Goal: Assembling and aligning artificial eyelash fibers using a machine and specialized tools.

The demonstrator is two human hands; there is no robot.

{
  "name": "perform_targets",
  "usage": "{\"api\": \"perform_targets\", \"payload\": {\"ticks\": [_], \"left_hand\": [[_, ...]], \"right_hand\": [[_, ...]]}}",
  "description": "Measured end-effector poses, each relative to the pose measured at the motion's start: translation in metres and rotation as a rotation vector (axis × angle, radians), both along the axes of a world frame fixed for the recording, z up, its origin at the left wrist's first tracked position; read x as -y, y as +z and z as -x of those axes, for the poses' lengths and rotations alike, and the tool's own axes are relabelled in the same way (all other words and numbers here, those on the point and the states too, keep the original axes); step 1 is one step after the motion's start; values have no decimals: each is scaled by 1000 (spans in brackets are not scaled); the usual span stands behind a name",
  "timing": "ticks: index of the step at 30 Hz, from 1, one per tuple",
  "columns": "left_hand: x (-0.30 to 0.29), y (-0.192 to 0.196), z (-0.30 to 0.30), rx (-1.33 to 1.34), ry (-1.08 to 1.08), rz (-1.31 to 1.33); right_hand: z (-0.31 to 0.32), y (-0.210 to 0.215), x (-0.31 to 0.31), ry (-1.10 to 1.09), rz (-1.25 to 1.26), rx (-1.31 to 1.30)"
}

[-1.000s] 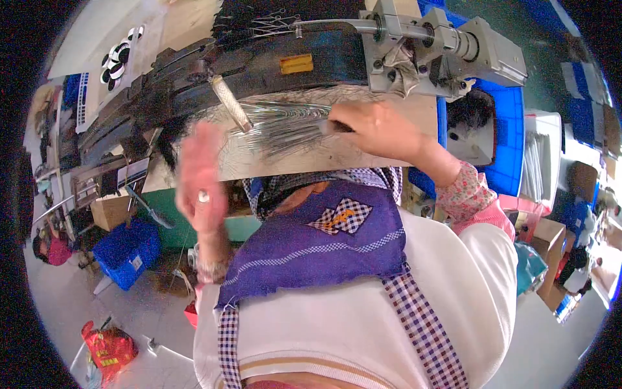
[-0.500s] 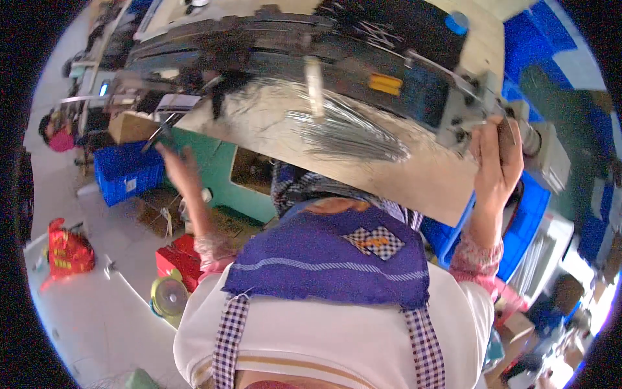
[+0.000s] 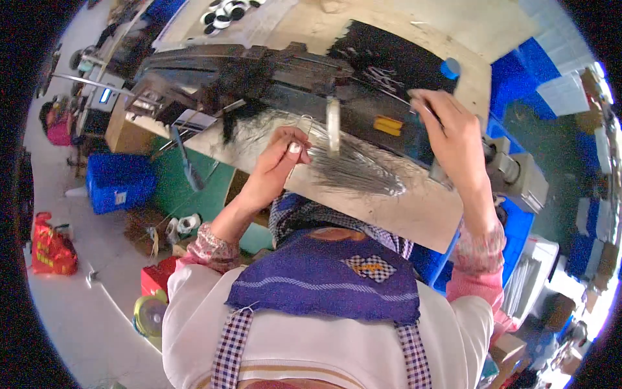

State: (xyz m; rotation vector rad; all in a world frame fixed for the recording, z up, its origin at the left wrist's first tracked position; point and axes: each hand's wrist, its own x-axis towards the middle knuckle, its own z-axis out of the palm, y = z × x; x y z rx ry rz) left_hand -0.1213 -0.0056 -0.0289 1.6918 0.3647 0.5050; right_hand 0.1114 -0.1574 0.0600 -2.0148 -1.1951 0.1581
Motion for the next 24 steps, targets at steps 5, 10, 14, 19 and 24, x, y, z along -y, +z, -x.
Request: {"api": "perform_targets", "payload": {"ticks": [5,10,14,19,24], "left_hand": [[46,7,-52,-21,60,649],[44,66,-53,181,-157,1070],[-18,88,-29,555,-182,1643],[-34,31,24,504,12,941],[9,48,-52,-167,-214,-146]], "right_hand": [[-21,-24,-16,238,-55,409],[-16,-23,-24,281,78,697],[-16,-29,-25,298,105,689],[-10,-26,-24,294,-37,556],[-70,-39,-94,124,241,668]]}}
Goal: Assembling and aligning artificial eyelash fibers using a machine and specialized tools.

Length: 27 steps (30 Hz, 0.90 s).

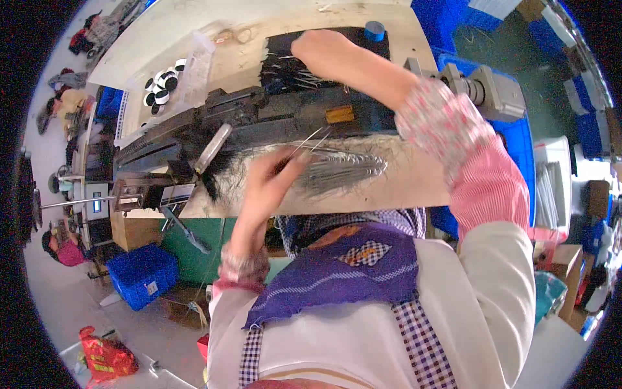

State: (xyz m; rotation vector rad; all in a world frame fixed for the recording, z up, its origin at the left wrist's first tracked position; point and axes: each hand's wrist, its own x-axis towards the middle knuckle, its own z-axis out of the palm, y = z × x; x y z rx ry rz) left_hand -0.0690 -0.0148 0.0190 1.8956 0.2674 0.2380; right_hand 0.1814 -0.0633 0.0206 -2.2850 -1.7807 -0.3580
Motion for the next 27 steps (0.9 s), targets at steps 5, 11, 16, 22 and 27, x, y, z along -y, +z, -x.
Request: {"api": "perform_targets", "payload": {"ticks": [5,11,16,22,27], "left_hand": [[-12,-35,-91,26,-92,40],[-33,-14,-88,98,6,-747],[-53,14,-59,336,97,-1287],[-16,-32,-12,635,543,-556],[-39,-26,-1,269,86,1578]], "right_hand": [[-7,8,12,42,242,-98],[25,24,60,297,10,-319],[36,10,37,421,-215,-335],[47,-4,6,383,-313,-491],[45,-9,2,309,-263,-466]]}}
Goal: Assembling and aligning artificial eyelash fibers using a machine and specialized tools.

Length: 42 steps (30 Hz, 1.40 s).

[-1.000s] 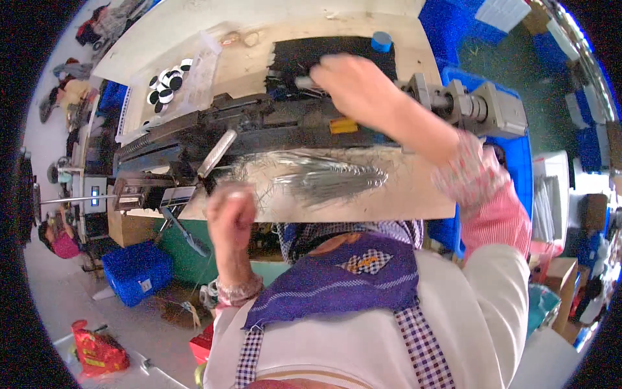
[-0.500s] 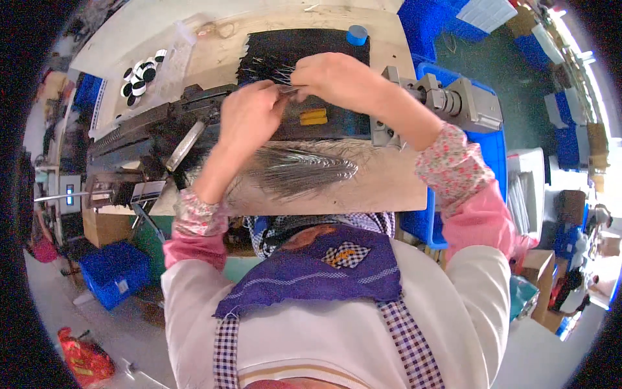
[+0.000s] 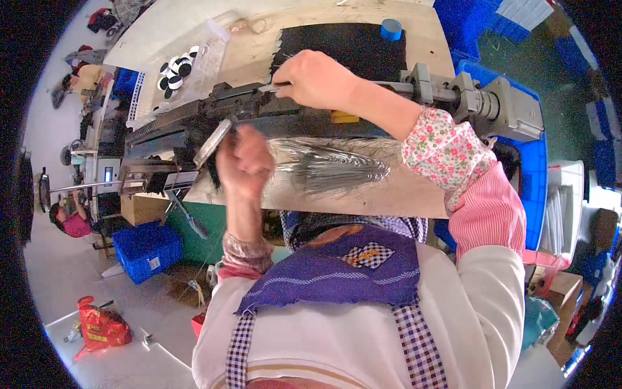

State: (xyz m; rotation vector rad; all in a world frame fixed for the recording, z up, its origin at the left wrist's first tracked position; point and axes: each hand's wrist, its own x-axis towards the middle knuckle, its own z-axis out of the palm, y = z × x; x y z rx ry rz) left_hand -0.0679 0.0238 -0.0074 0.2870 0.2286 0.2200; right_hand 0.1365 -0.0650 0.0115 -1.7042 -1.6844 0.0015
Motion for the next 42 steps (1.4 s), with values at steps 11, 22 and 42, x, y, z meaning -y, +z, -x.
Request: {"api": "perform_targets", "payload": {"ticks": [11,22,42], "left_hand": [[19,-36,-12,-451,202,-1319],[-89,-61,91,-753,599,-637],[56,-12,-84,-315,-84,-466]], "right_hand": [[16,7,0,-64,-18,244],[4,-73,53,-537,523,135],[44,18,173,-214,609,-223]]}}
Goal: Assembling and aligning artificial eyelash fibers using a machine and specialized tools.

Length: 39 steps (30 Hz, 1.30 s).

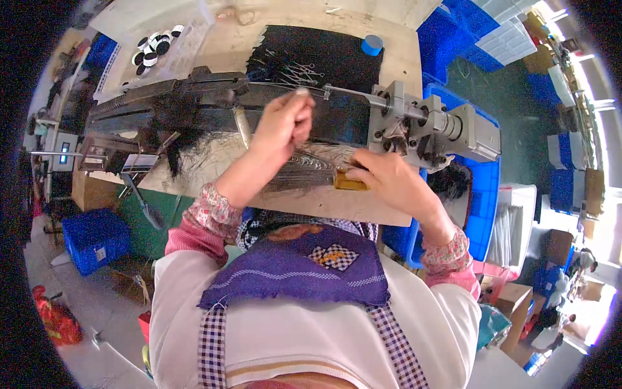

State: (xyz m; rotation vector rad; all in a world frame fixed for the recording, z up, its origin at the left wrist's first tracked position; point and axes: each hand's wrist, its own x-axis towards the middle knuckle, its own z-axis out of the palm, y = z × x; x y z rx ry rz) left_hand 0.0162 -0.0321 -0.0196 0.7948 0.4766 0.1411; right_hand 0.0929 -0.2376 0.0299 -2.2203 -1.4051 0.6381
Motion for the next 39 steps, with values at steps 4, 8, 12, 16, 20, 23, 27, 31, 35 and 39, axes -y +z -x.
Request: {"api": "perform_targets", "payload": {"ticks": [4,8,12,16,20,23,27,31,35,39], "left_hand": [[5,3,1,68,212,-135],[-1,-1,3,71,359,-200],[1,3,4,44,310,-167],[-1,3,8,50,328,-141],[-12,-5,10,98,184,-198],[3,6,2,177,152,48],[5,16,-2,378,168,375],[-23,21,14,447,172,567],[-20,21,12,392,202,615],[-21,-13,15,1004,-45,892]], "right_hand": [[-26,30,-23,-3,-406,264],[-65,16,-114,1,-550,523],[-64,0,-155,223,-253,36],[-64,13,-149,178,-208,-215],[-75,24,-150,94,-157,-551],[-83,28,-156,109,15,-604],[-76,38,-153,225,-46,-122],[-85,44,-138,-126,-189,502],[-41,25,-132,223,-535,548],[-29,22,-145,136,-514,569]]}}
